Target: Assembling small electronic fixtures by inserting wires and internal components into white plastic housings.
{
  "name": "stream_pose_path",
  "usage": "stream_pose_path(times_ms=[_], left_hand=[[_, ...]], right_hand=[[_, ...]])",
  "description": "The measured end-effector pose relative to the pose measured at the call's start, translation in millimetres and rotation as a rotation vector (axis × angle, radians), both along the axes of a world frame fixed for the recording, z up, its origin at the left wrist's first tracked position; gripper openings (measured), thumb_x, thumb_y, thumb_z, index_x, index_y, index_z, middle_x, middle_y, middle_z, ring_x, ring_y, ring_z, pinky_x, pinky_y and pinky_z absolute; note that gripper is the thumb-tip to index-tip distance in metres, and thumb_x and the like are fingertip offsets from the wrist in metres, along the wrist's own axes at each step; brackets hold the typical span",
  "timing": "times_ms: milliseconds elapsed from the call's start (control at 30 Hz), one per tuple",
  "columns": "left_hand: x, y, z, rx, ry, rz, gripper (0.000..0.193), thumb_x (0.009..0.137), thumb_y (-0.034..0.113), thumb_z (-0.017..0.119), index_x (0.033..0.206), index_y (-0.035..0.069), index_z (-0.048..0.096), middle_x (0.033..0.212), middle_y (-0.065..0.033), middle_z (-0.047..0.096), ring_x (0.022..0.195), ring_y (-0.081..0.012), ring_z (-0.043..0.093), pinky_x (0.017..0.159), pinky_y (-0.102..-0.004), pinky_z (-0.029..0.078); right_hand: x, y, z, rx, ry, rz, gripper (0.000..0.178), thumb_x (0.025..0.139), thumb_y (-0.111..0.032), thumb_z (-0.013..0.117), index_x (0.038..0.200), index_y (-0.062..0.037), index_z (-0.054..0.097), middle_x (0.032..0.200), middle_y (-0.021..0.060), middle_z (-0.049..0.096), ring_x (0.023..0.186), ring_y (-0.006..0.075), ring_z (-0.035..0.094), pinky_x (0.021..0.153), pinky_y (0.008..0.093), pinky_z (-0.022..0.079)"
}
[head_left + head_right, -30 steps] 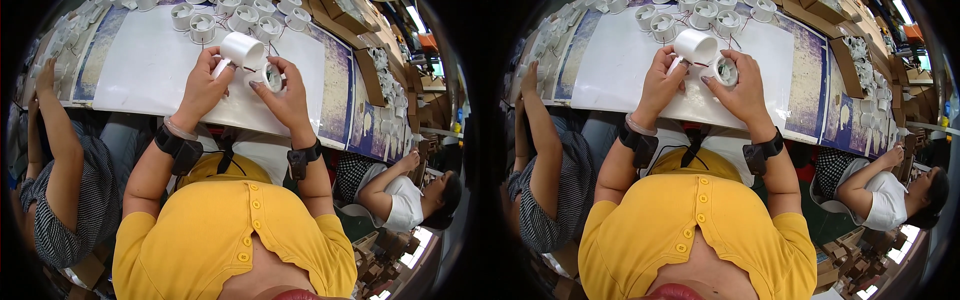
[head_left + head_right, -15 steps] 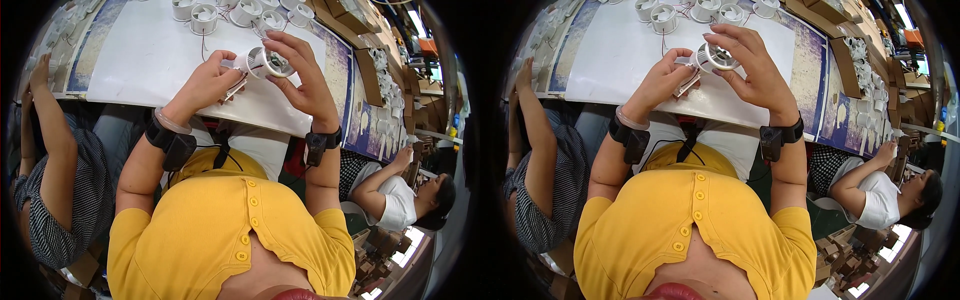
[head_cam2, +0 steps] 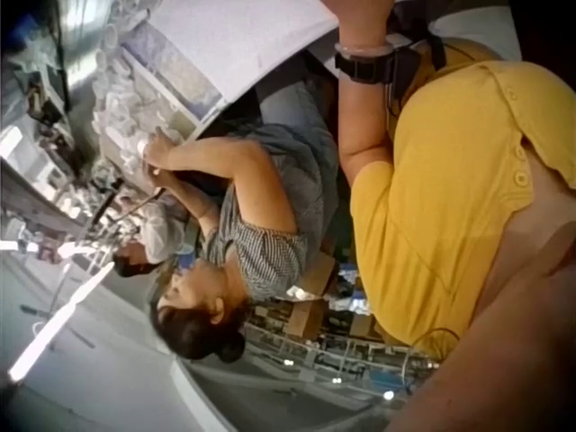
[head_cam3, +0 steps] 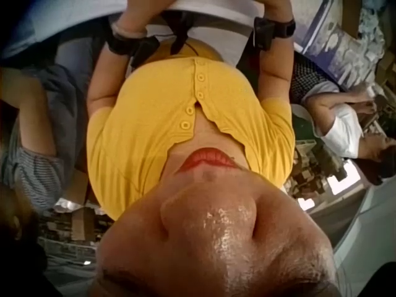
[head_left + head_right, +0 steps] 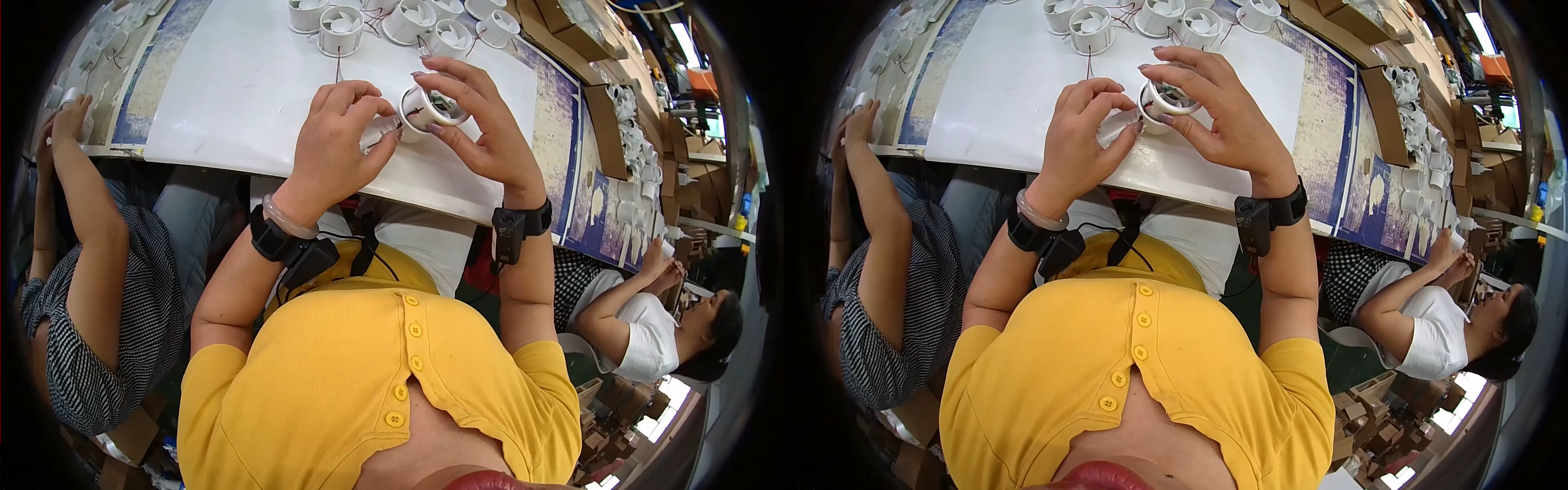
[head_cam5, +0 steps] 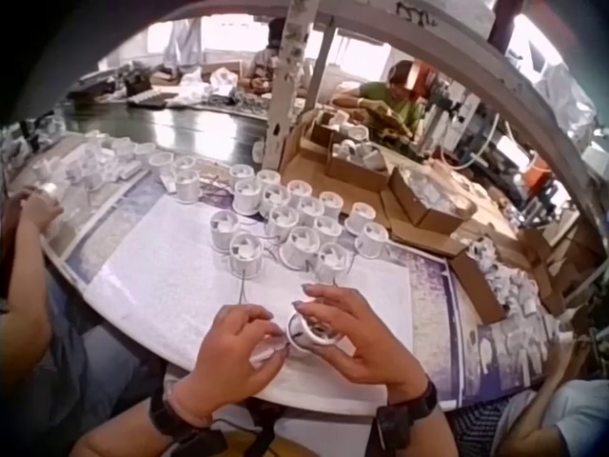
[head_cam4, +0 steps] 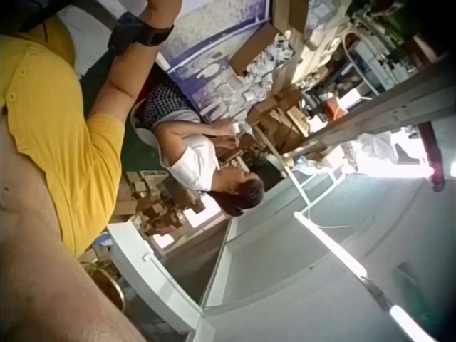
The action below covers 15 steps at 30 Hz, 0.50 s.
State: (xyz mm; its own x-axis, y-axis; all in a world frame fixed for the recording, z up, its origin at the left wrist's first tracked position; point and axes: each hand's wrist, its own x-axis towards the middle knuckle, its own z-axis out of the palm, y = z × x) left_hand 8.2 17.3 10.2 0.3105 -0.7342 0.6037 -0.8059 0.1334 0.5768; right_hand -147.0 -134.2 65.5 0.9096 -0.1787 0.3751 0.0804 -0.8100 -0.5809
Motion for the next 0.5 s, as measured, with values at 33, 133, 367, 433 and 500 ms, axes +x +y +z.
stream_pose_path(times_ms=[33, 133, 367, 433, 500], left_hand=[[-1.9, 0.3, 0.0, 0.016, 0.006, 0.011, 0.02, 0.075, 0.012, 0.071, 0.094, 0.009, 0.067, 0.095, -0.0046, 0.062, 0.095, -0.027, 0.056, 0.082, -0.0361, 0.048], [-7.5, -0.6, -0.6, 0.048, 0.019, 0.035, 0.015, 0.073, 0.011, 0.073, 0.088, 0.009, 0.068, 0.094, -0.0031, 0.063, 0.1, -0.0269, 0.054, 0.084, -0.0354, 0.047], [-11.5, -3.5, -4.6, 0.069, 0.03, 0.015, 0.01, 0.074, 0.01, 0.072, 0.083, 0.009, 0.066, 0.093, -0.0034, 0.062, 0.095, -0.0263, 0.054, 0.08, -0.0346, 0.047], [-11.3, -4.1, -2.8, 0.076, 0.015, 0.014, 0.01, 0.074, 0.009, 0.072, 0.082, 0.009, 0.066, 0.093, -0.0035, 0.062, 0.095, -0.0264, 0.054, 0.08, -0.0347, 0.047], [-10.6, -4.8, 0.0, 0.088, -0.015, 0.016, 0.009, 0.075, 0.009, 0.071, 0.081, 0.008, 0.065, 0.092, -0.0036, 0.062, 0.095, -0.0266, 0.054, 0.079, -0.0347, 0.047]], right_hand=[[0.1, 0.5, -0.7, -0.005, 0.0, -0.003, 0.051, 0.079, -0.002, 0.068, 0.128, -0.0121, 0.059, 0.138, 0.0105, 0.049, 0.128, 0.0277, 0.046, 0.103, 0.0375, 0.041], [0.3, 3.1, -0.8, -0.016, 0.001, -0.007, 0.05, 0.078, -0.002, 0.068, 0.127, -0.0119, 0.06, 0.137, 0.0108, 0.05, 0.128, 0.028, 0.046, 0.104, 0.0374, 0.041], [-0.6, 8.4, -0.3, -0.023, -0.021, -0.058, 0.048, 0.079, -0.002, 0.068, 0.126, -0.0118, 0.061, 0.136, 0.0109, 0.05, 0.127, 0.0291, 0.047, 0.105, 0.0388, 0.041], [-1.6, 7.2, -0.2, -0.019, -0.021, -0.044, 0.048, 0.08, -0.002, 0.068, 0.126, -0.012, 0.061, 0.136, 0.0109, 0.049, 0.127, 0.029, 0.047, 0.104, 0.0386, 0.042], [-2.6, 5.0, 0.4, -0.012, -0.021, -0.014, 0.049, 0.08, -0.002, 0.068, 0.127, -0.0122, 0.061, 0.136, 0.0109, 0.049, 0.127, 0.0287, 0.048, 0.104, 0.0383, 0.043]])
